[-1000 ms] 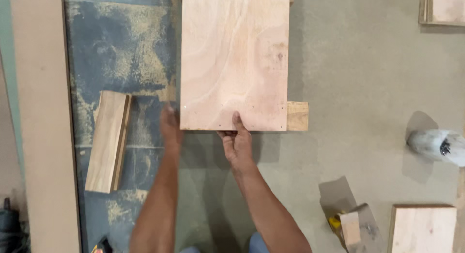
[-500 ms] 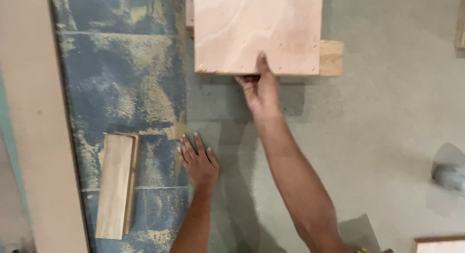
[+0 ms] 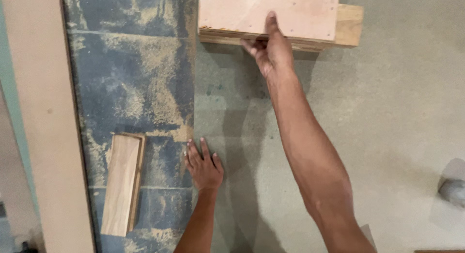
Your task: The person hammers nails into a wooden board, then sits on the floor to align and fit multiple wooden pieces together. They lift and reposition the assembled structure, then place additional boards and mark them with a pencil.
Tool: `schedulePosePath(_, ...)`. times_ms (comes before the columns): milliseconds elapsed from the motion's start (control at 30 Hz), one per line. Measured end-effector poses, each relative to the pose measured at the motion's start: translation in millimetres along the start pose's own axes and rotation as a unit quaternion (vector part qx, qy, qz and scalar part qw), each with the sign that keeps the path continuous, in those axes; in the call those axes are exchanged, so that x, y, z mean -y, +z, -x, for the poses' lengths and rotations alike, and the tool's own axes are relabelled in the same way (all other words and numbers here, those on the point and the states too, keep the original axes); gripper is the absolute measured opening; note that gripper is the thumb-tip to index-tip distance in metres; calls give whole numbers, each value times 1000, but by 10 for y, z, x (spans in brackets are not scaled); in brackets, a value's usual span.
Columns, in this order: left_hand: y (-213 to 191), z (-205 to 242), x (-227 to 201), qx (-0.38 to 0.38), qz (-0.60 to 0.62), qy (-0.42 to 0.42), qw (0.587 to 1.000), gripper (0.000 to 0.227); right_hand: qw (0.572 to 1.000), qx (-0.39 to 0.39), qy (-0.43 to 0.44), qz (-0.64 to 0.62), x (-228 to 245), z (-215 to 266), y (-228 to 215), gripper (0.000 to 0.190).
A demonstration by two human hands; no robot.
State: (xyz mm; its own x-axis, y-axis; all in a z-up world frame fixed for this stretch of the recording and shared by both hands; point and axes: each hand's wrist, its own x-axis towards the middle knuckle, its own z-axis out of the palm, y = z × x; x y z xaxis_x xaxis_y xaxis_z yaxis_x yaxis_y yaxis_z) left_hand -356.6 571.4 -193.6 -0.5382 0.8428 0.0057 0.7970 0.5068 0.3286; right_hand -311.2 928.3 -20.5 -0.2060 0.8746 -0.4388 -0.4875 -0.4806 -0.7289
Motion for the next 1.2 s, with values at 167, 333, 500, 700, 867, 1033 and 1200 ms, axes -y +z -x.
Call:
schedulePosePath(167,-52,82,6,-12,6,0,1000,63,961,-57,-41,267,-367,614,-732,49)
schedulePosePath(333,48,30,12,-13,9,-2,1000,64,826,-21,-273,492,-883,1030,-1562,27)
schedulePosePath(500,-88,92,-25,-12,8,-6,1000,64,655,7,-344,673,-1081,1222,-2158,49)
schedulePosePath(700,-75,129,-53,-55,20,7,998,61,670,-75,-378,634,-773,519,-2536,66)
schedulePosePath(867,15,33,-33,-78,92,-29,992,54,800,-104,-447,387,-396,-382,-2481,75)
schedulePosePath(1033,351,-1551,-330,-238,352,19,905,65,807,-63,-500,307,-341,-740,-2674,66)
schedulePosePath(1200,728,-3217,-457,-289,517,102,799,68,829,57,-519,199,-136,-905,-2539,56)
